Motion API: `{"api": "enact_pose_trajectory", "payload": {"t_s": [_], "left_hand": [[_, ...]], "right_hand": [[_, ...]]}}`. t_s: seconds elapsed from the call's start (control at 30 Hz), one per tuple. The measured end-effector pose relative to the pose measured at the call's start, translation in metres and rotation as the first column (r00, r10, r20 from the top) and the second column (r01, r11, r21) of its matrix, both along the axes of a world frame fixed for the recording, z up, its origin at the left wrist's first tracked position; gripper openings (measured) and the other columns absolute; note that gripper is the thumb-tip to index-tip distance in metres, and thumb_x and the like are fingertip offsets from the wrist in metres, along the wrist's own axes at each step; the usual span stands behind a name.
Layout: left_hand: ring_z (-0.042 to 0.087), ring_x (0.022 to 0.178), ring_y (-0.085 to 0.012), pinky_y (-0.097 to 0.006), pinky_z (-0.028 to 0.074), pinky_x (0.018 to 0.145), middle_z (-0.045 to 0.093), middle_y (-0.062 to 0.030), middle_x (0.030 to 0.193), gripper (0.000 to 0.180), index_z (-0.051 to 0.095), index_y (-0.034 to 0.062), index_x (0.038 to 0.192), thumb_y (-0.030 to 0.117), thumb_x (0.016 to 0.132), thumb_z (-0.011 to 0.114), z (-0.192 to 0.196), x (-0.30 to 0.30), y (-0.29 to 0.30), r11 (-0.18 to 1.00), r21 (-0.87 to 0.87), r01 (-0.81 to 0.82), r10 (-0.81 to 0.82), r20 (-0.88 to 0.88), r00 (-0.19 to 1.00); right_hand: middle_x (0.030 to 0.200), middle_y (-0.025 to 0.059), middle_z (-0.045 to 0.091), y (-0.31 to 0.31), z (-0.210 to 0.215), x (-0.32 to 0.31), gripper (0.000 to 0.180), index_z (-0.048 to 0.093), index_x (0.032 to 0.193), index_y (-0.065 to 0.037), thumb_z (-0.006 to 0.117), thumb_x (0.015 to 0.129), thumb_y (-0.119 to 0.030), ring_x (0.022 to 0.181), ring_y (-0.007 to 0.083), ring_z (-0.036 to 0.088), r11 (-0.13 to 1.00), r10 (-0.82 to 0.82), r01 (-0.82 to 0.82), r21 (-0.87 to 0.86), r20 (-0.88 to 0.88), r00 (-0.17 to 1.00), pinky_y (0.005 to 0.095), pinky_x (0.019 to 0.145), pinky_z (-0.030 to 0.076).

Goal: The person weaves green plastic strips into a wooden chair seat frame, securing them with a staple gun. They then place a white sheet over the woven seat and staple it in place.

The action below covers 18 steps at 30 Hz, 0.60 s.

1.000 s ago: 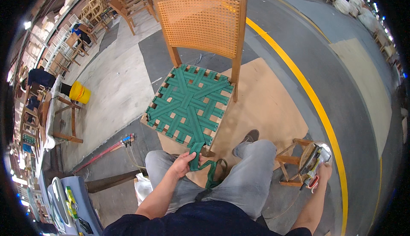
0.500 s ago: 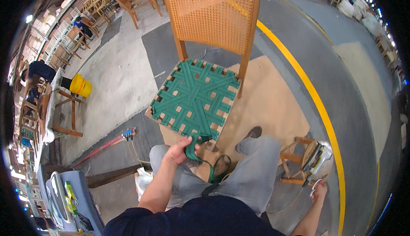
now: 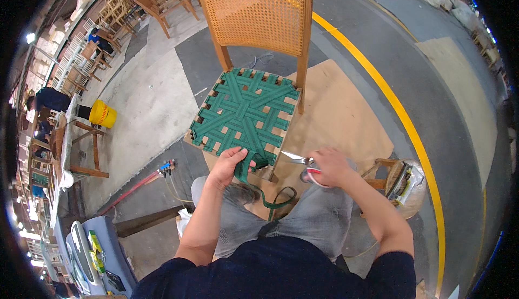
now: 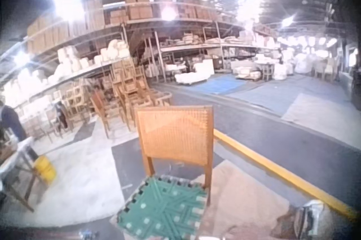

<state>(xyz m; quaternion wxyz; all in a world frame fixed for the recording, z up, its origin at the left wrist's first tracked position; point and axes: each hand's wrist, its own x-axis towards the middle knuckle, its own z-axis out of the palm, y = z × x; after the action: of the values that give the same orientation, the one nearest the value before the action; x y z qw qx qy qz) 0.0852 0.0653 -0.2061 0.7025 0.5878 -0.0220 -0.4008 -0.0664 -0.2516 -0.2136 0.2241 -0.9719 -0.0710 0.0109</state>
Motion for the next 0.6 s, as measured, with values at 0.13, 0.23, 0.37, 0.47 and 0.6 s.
{"api": "enact_pose_trajectory", "payload": {"t_s": [0.13, 0.23, 0.37, 0.47, 0.6], "left_hand": [[0.069, 0.071, -0.0148, -0.028, 0.057, 0.066, 0.075, -0.0094, 0.086, 0.025, 0.067, 0.0008, 0.107, 0.025, 0.105, 0.059, 0.006, -0.007, -0.002, 1.0, 0.02, 0.0, -0.001, 0.023, 1.0], [0.07, 0.075, -0.0142, -0.027, 0.058, 0.068, 0.075, -0.009, 0.088, 0.026, 0.067, -0.0011, 0.11, 0.023, 0.105, 0.059, 0.007, -0.011, 0.004, 0.998, 0.063, 0.001, -0.003, 0.025, 1.0], [0.07, 0.077, -0.0141, -0.027, 0.058, 0.069, 0.074, -0.0084, 0.091, 0.026, 0.067, -0.0021, 0.112, 0.021, 0.105, 0.059, 0.006, -0.013, 0.013, 0.997, 0.075, 0.002, -0.005, 0.036, 0.999], [0.071, 0.078, -0.014, -0.026, 0.058, 0.069, 0.074, -0.0076, 0.094, 0.026, 0.068, -0.0021, 0.111, 0.021, 0.105, 0.059, 0.009, -0.012, 0.01, 0.997, 0.071, 0.017, -0.019, 0.037, 0.999], [0.07, 0.082, -0.0141, -0.028, 0.057, 0.075, 0.073, -0.0061, 0.096, 0.025, 0.068, 0.0007, 0.114, 0.022, 0.105, 0.059, 0.014, -0.019, 0.003, 0.999, 0.022, 0.049, -0.05, 0.032, 0.998]], "right_hand": [[0.102, 0.0098, 0.065, 0.021, -0.039, 0.053, 0.057, 0.065, 0.117, -0.02, 0.08, 0.076, -0.056, 0.102, 0.0294, 0.064, 0.935, 0.258, -0.251, -0.251, -0.006, 0.966, 0.0448, 0.086, 0.044], [0.1, 0.0084, 0.062, 0.039, -0.053, 0.075, 0.055, 0.064, 0.119, -0.024, 0.079, 0.077, -0.055, 0.104, 0.0288, 0.063, 0.89, 0.335, -0.342, -0.302, -0.074, 0.939, 0.0444, 0.085, 0.044], [0.101, 0.0076, 0.063, 0.062, -0.058, 0.088, 0.05, 0.063, 0.12, -0.026, 0.078, 0.079, -0.051, 0.105, 0.0279, 0.063, 0.856, 0.395, -0.381, -0.349, -0.035, 0.918, 0.0445, 0.086, 0.043], [0.101, 0.0093, 0.066, 0.063, -0.061, 0.095, 0.045, 0.063, 0.12, -0.025, 0.076, 0.082, -0.046, 0.104, 0.029, 0.065, 0.84, 0.418, -0.418, -0.347, -0.079, 0.905, 0.046, 0.085, 0.044], [0.097, 0.0146, 0.068, 0.057, -0.061, 0.092, 0.039, 0.062, 0.118, -0.022, 0.074, 0.085, -0.039, 0.097, 0.0322, 0.069, 0.861, 0.402, -0.443, -0.251, -0.197, 0.894, 0.0483, 0.079, 0.049]]}}
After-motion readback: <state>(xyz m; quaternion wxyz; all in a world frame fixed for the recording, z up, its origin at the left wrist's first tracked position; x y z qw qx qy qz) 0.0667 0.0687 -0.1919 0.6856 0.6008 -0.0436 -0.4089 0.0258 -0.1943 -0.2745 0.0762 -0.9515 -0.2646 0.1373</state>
